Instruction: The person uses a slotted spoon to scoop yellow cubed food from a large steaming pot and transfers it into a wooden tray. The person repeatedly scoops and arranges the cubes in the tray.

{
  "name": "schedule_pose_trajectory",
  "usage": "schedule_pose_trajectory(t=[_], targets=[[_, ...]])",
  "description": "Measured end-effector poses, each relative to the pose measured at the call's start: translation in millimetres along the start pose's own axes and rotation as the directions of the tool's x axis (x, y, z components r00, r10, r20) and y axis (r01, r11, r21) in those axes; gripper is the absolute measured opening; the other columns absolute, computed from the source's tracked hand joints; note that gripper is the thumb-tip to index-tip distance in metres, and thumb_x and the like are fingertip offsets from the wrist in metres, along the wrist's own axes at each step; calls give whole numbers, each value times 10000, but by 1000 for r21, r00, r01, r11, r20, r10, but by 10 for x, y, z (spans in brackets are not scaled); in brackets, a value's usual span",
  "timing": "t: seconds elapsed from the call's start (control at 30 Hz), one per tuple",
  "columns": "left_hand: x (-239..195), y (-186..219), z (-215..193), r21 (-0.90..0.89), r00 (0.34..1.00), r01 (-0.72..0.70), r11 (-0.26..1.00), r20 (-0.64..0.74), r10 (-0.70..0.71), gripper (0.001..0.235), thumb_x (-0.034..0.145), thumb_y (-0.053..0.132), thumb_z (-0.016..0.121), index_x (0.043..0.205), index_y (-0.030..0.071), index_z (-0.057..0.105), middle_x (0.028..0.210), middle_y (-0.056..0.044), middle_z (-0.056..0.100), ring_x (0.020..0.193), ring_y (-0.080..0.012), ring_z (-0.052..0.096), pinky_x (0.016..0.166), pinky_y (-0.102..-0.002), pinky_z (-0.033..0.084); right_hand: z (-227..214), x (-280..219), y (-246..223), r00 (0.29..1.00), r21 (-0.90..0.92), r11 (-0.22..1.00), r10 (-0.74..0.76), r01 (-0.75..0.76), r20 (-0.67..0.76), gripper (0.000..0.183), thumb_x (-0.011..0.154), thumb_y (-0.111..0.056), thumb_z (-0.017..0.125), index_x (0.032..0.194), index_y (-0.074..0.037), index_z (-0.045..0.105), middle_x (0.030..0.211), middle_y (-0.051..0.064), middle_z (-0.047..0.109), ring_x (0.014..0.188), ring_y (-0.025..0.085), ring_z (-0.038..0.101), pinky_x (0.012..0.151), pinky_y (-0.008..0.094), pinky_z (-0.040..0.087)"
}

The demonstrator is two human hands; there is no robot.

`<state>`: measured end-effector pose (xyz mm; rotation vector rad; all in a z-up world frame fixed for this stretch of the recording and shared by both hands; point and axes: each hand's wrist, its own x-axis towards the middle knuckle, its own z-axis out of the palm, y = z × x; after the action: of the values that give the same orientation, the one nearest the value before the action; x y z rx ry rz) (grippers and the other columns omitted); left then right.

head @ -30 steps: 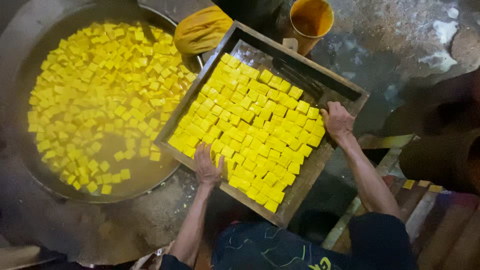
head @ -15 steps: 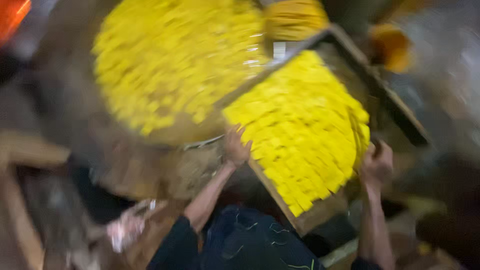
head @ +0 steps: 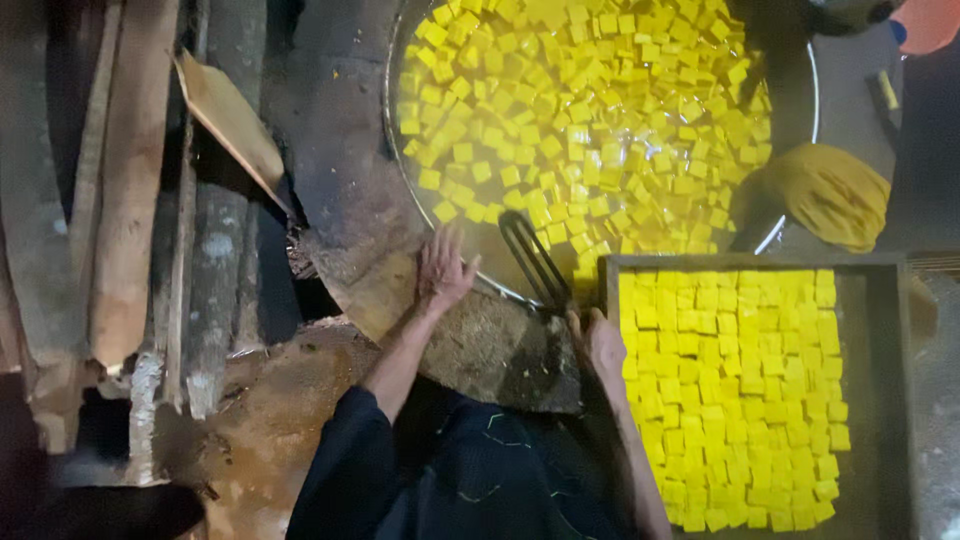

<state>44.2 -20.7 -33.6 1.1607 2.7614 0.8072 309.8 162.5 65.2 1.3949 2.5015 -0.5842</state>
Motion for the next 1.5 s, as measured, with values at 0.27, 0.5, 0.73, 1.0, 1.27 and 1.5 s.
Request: schedule_pose_trajectory(t=[0.27,0.5,0.73,1.0,1.27,1.5], targets=[[170,172,-346,-20,986,50,999,159,-46,726,972,490,570,1454,-43,468,1566,-264,407,1487,-419,324,1222,-530,242,689,1033,-446,990,96,987,119,-126,74,422,953,-517,669,1124,-144,768,956,203,739,866,398,699,714,511,541],[263,162,-406,4,971,50,999,233,-50,693,985,481,553,1431,-47,497,1531,-251,429,1476,-380,332,1222,-523,222,1241,1538,-1319,999,792,610,35,-27,7,380,989,-370,629,945,-1,706,666,67,618,581,153,551,526,378,429],[301,130,-352,14,959,74,997,272,-75,656,985,476,558,1408,-24,528,1514,-215,457,1472,-359,344,1220,-521,231,969,1545,-1271,984,665,728,172,-165,55,374,955,-372,651,1064,-20,717,674,77,643,595,140,583,526,350,454],[342,136,-389,0,968,56,998,244,-54,650,975,438,591,1427,-20,499,1513,-214,460,1476,-367,346,1206,-516,252,1295,1748,-1028,984,533,842,154,-83,-90,467,963,-452,670,1103,-7,706,905,218,730,822,342,701,702,448,555],[337,170,-419,14,962,56,998,268,-58,658,963,429,596,1431,-21,494,1513,-222,454,1453,-367,353,1200,-519,252,1029,2291,-1182,991,318,945,101,-69,-84,456,983,-495,607,1122,-72,707,969,236,724,896,442,687,753,536,521],[301,181,-438,1,962,46,999,269,-44,637,983,412,597,1426,-36,501,1538,-227,427,1468,-378,347,1207,-529,247,769,1913,-1210,994,454,888,103,-74,-39,432,952,-459,662,1087,-56,738,834,180,746,729,307,721,683,435,543]])
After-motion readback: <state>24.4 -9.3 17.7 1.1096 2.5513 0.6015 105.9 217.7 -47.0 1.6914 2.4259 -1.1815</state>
